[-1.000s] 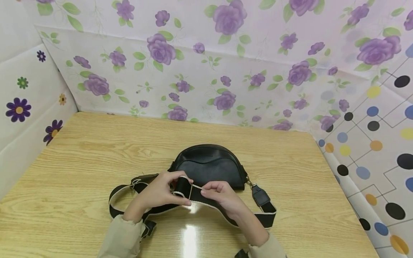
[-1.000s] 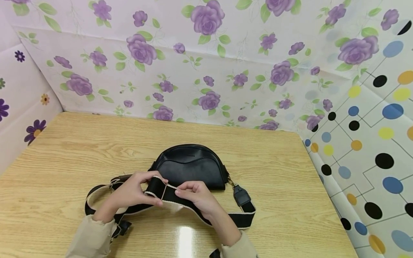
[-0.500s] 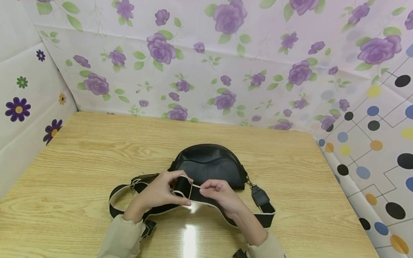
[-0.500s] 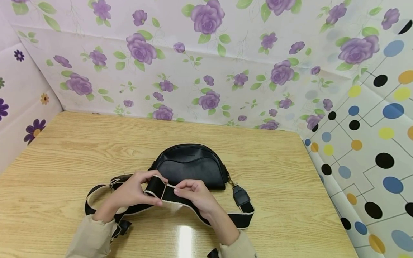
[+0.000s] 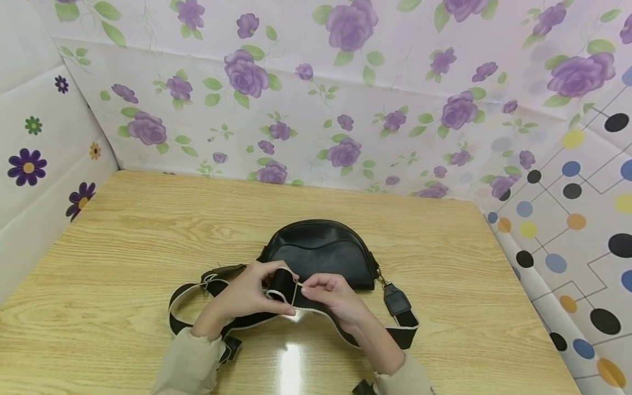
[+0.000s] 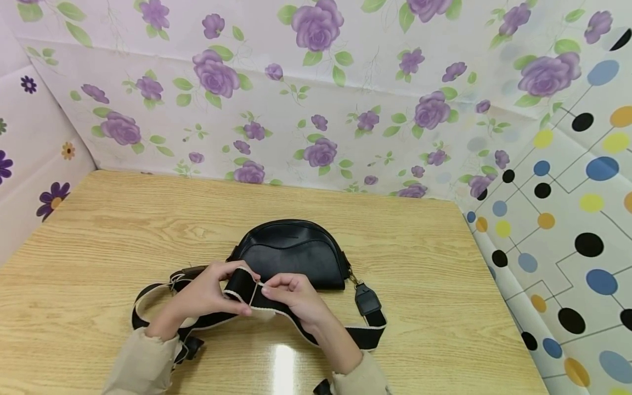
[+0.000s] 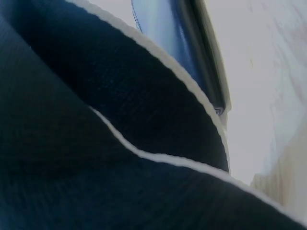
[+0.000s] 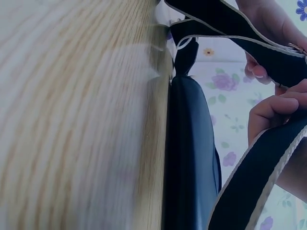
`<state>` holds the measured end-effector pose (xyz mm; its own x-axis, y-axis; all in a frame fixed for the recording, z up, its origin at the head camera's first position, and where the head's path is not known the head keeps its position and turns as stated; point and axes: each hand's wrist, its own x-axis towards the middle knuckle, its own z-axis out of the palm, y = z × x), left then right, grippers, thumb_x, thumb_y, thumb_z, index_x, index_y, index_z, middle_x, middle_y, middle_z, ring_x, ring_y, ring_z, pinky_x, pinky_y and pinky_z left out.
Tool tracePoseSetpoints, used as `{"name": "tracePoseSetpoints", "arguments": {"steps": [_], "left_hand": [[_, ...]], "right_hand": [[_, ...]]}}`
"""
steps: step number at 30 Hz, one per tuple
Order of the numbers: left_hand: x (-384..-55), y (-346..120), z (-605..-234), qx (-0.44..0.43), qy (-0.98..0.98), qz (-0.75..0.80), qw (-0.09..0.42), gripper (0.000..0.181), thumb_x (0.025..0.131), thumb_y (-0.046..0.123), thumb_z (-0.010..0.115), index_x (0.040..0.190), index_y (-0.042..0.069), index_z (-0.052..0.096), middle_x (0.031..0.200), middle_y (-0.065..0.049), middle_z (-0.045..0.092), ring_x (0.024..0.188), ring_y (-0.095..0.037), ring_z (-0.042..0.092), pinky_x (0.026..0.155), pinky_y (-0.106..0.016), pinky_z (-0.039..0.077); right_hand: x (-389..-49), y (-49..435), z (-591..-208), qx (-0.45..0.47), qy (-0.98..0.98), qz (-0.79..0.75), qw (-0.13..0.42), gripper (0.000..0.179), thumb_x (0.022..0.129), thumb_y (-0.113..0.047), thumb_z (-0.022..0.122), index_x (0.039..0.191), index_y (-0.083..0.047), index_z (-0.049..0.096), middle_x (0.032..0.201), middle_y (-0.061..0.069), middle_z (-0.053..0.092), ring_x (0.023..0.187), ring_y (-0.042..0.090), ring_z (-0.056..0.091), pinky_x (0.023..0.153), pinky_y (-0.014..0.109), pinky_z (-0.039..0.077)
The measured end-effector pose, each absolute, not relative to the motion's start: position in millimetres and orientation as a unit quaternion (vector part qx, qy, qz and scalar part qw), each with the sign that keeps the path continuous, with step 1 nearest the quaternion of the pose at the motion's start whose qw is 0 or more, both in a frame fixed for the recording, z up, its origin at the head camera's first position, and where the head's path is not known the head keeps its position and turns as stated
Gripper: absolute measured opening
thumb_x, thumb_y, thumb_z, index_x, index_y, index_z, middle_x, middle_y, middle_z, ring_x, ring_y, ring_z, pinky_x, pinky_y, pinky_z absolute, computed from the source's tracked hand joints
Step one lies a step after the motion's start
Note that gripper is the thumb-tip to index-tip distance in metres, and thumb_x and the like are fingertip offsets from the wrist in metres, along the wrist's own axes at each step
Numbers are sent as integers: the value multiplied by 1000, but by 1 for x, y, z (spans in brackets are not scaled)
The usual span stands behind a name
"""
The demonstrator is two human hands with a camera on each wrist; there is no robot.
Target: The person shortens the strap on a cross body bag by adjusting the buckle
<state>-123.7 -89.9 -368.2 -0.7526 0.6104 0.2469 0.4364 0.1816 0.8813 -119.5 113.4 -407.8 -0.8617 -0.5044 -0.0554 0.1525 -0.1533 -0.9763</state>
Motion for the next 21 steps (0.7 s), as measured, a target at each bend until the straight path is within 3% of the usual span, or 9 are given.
{"name": "tracePoseSetpoints", "arguments": {"steps": [9,17,21], "left_hand": [[-120,-84,-361,367,756,540,56,33,63,8,80,88,6,59,73,2,61,64,-3,52,61,-26,47],[-121,-85,-363,368,754,542,51,33,63,7,80,89,5,60,80,-1,63,71,-6,56,66,-28,47],[-125,-89,-375,346,760,546,70,35,63,13,81,91,9,60,88,-1,63,78,-10,58,70,-29,47]], "right_hand": [[-120,110,-405,-140,612,-748,216,20,85,1,54,77,-15,64,73,-7,62,74,8,55,70,22,44],[-119,109,-404,-130,620,-743,218,15,84,0,56,78,-12,63,72,-6,62,75,8,54,71,22,43],[-119,111,-405,-130,616,-743,227,13,85,-2,56,78,-11,63,72,-4,62,70,7,55,66,21,44]]}}
